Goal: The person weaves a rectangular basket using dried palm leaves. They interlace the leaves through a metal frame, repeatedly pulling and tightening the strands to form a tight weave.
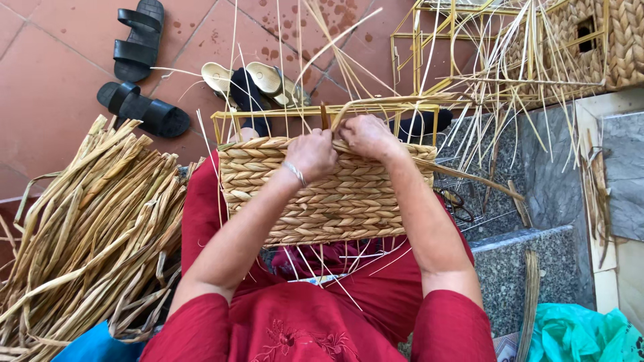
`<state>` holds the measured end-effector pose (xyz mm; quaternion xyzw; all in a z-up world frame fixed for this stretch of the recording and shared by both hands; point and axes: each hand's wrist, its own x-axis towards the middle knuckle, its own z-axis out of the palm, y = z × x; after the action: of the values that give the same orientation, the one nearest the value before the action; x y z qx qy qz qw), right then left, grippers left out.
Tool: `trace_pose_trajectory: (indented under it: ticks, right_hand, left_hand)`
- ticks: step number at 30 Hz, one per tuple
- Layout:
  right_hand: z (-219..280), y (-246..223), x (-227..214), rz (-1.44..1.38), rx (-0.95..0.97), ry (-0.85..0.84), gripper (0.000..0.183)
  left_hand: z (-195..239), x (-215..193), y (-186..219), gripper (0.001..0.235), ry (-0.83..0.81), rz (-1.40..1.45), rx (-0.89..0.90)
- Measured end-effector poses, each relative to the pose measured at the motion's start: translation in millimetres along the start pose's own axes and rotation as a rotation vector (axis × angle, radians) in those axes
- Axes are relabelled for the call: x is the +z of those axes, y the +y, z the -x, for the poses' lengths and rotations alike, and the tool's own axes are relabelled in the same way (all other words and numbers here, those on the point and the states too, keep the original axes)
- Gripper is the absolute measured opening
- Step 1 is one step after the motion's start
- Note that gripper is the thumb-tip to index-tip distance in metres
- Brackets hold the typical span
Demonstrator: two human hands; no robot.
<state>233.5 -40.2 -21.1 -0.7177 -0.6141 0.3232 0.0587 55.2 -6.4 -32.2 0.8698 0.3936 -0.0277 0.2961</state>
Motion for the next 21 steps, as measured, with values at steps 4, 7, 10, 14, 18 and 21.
trace_pose_trajectory:
  ticks: [4,7,10,14,18,21]
  right_hand:
    - [-10.1,4.7,-6.0,-0.174,-0.005,-0.141,0.026]
    - [-8.0,9.5,1.1,-0.503,0.091,-0.251,0.025]
    - [-3.6,16.4,5.2,-0.768,-0.111,-0.216,0.021]
    - [0.0,11.3,2.4,-0.787,0.042,-0.192,0.021]
    - [12.6,-6.5,-7.0,-0.704,0.195,-0.097,0.028]
    - [17.6,-17.5,-14.5,-0.534,0.28,-0.008,0.034]
  left_hand:
    - [-30.3,-23.9,-11.6,0.043,-0.288,0.116,-0.092]
    - [-37.0,-22.6,-17.0,0.042,-0.303,0.189,-0.074]
    - [-32.4,-8.0,-21.7,0.041,-0.215,0.212,-0.066]
    - [-8.5,23.2,-42.2,0.033,0.048,0.616,-0.032]
    - [-6.9,48.4,-43.4,0.033,0.127,1.27,0.011]
    - [-6.4,43.1,-31.1,0.047,0.071,1.3,-0.191]
